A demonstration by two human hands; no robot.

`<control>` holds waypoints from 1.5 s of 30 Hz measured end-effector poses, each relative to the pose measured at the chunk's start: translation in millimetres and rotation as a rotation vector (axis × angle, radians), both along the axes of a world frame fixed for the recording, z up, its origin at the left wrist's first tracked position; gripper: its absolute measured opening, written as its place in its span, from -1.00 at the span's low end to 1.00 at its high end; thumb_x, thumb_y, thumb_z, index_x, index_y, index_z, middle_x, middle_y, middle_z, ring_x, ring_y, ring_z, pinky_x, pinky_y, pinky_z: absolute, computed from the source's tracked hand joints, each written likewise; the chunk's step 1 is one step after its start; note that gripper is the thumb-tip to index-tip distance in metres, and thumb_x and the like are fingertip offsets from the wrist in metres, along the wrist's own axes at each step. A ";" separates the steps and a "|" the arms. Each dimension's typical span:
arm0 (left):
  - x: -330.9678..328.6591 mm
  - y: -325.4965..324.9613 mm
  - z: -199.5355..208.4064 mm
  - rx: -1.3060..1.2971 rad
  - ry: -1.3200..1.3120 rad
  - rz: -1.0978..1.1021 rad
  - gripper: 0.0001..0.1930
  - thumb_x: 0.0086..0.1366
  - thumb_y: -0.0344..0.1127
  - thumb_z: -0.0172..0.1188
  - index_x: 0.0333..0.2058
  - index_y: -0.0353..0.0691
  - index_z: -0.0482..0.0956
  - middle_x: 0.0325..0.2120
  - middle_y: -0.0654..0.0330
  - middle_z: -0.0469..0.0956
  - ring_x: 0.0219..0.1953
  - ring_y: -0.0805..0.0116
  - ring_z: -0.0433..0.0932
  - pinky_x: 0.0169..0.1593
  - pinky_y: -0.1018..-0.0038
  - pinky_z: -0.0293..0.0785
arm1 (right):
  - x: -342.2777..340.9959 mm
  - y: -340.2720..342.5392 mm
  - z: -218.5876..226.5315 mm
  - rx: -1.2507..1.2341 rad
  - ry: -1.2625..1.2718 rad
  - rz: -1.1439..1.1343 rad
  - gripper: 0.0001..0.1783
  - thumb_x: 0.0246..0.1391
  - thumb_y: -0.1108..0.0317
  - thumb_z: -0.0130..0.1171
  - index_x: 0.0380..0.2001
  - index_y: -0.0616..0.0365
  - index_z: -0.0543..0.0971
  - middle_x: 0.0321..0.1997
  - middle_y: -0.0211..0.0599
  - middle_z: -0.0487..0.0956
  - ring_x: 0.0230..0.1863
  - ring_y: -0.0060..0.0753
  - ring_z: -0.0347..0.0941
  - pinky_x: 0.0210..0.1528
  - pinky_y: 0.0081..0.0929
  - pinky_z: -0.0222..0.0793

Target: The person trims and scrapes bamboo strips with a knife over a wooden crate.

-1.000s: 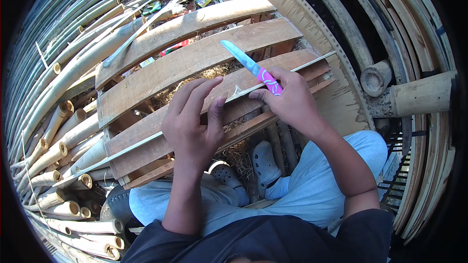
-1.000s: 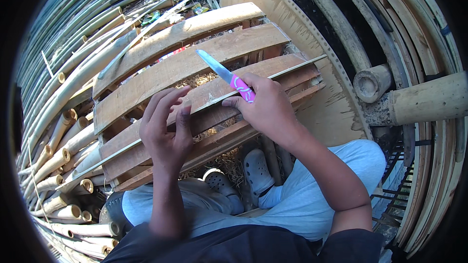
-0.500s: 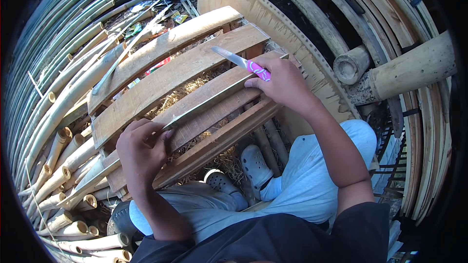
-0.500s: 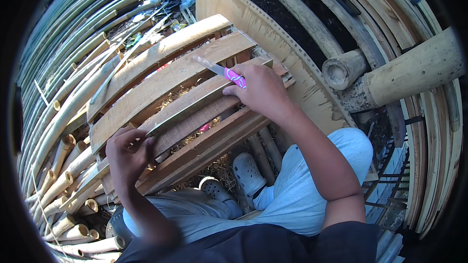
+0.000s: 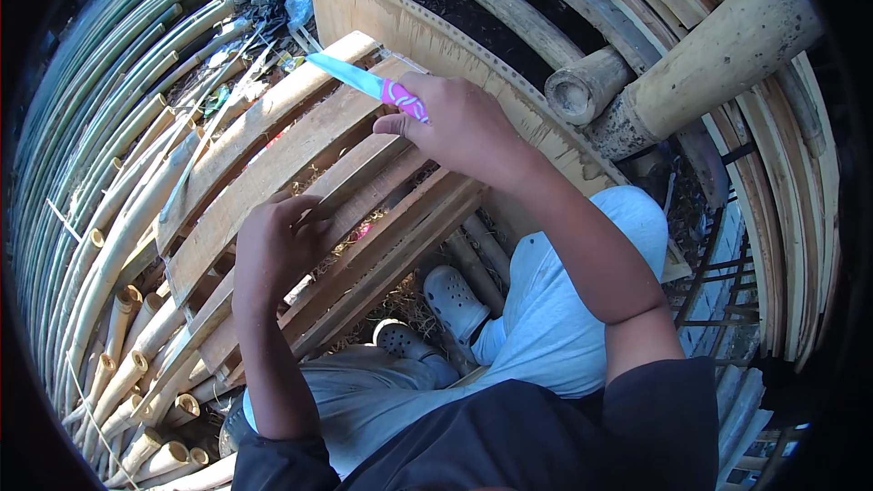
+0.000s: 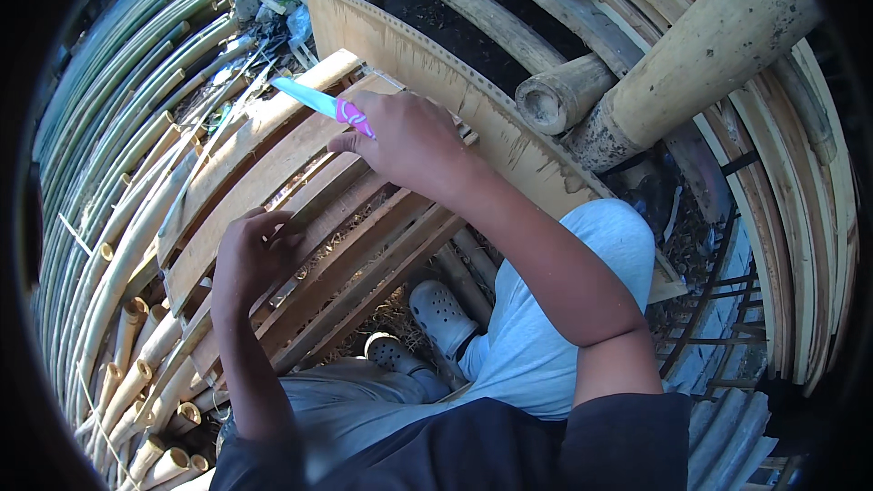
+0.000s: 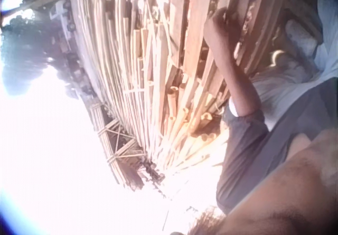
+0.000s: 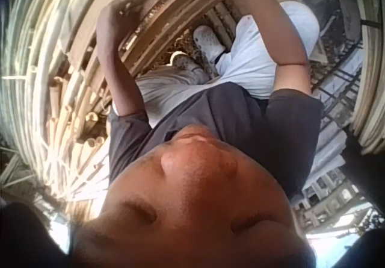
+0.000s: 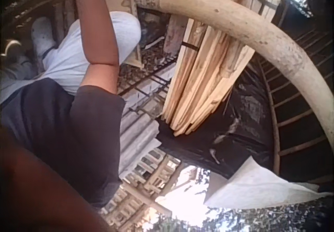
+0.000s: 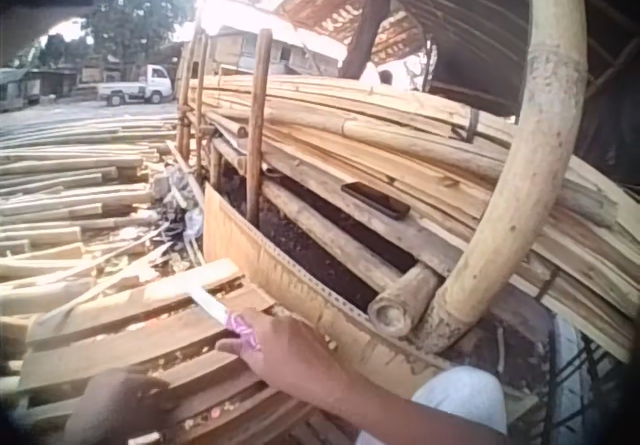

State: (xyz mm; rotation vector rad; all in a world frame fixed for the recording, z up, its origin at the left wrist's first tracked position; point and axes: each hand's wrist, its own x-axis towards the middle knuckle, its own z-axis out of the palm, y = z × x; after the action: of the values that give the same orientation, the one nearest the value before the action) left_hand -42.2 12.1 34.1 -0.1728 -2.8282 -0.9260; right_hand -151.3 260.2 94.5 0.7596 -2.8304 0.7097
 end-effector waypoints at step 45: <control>24.0 2.2 -34.7 -0.126 0.263 0.154 -0.79 0.06 -0.37 0.53 -0.27 -0.10 0.78 -0.58 0.24 0.45 -0.50 0.26 0.49 -0.41 0.31 0.36 | -5.5 41.1 -76.9 -0.406 0.026 -0.314 -0.83 0.36 0.37 0.24 -0.24 0.29 0.62 -0.22 0.09 0.71 -0.23 0.00 0.69 -0.11 -0.25 0.55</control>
State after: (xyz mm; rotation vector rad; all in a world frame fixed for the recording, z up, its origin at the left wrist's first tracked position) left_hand -18.2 14.3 -0.7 -0.0837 -2.6126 -0.6415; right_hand -156.8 301.2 17.7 0.2518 -2.5629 1.1491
